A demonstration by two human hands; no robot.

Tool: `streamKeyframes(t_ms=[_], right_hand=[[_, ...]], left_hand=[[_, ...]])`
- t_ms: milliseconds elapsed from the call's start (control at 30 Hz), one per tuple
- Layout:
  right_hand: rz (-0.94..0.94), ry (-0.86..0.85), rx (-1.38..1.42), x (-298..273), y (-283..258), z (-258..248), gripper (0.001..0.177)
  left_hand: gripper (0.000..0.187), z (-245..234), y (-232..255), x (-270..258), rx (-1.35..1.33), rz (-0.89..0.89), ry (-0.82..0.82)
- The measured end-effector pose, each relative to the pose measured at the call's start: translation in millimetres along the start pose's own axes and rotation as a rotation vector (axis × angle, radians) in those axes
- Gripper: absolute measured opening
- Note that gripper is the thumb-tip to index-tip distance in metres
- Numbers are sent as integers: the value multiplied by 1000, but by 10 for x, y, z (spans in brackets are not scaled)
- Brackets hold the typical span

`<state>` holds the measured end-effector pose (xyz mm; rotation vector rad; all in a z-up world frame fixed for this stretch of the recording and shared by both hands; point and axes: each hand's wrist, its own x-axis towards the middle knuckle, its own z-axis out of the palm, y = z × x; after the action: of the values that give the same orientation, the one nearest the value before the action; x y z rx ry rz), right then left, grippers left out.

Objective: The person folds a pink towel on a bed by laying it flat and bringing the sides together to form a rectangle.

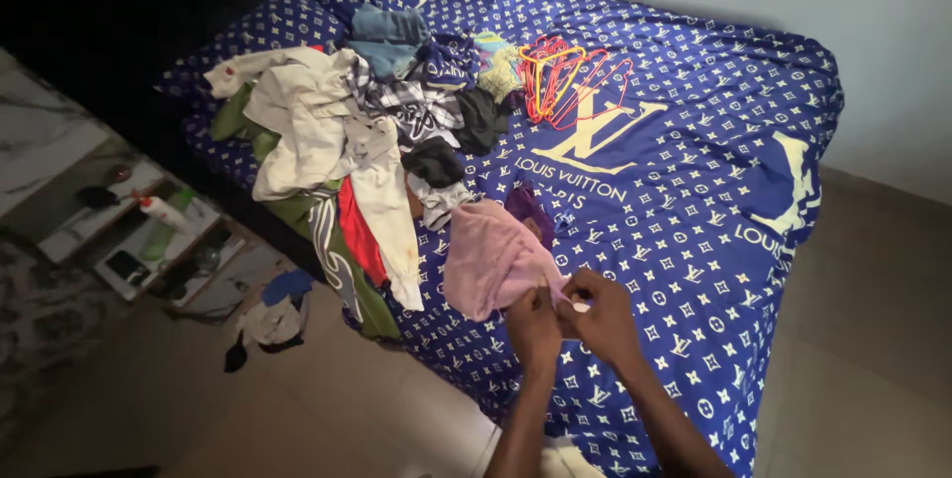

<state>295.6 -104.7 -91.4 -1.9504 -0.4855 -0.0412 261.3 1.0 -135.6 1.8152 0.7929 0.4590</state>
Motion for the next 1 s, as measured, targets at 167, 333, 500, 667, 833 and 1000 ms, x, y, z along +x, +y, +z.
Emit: streamKeyframes(t_ms=[167,333,500,667,833,1000], right_hand=[[-43,-22,-36,-327,1,-396,17],[13,-26,-68,-526,51,-919,19],[-177,-4,-140,-817,341,-1682,18],[-225,-16,-120,-981,655,-2304,19],[-204,-21,-134,-1071,848,-2739,18],[-231,-13,-50,-963,949,-2963,23]], left_hand=[[33,147,90,-485,23,6,-1],[30,417,244,-964,46,84,27],[35,987,318,-1584,-126,95,-8],[39,1640,409,-2053,-324,-106,7],[33,2169,479,-2274,-281,-38,122],[28,2413,686,-2269,-329,-124,161]])
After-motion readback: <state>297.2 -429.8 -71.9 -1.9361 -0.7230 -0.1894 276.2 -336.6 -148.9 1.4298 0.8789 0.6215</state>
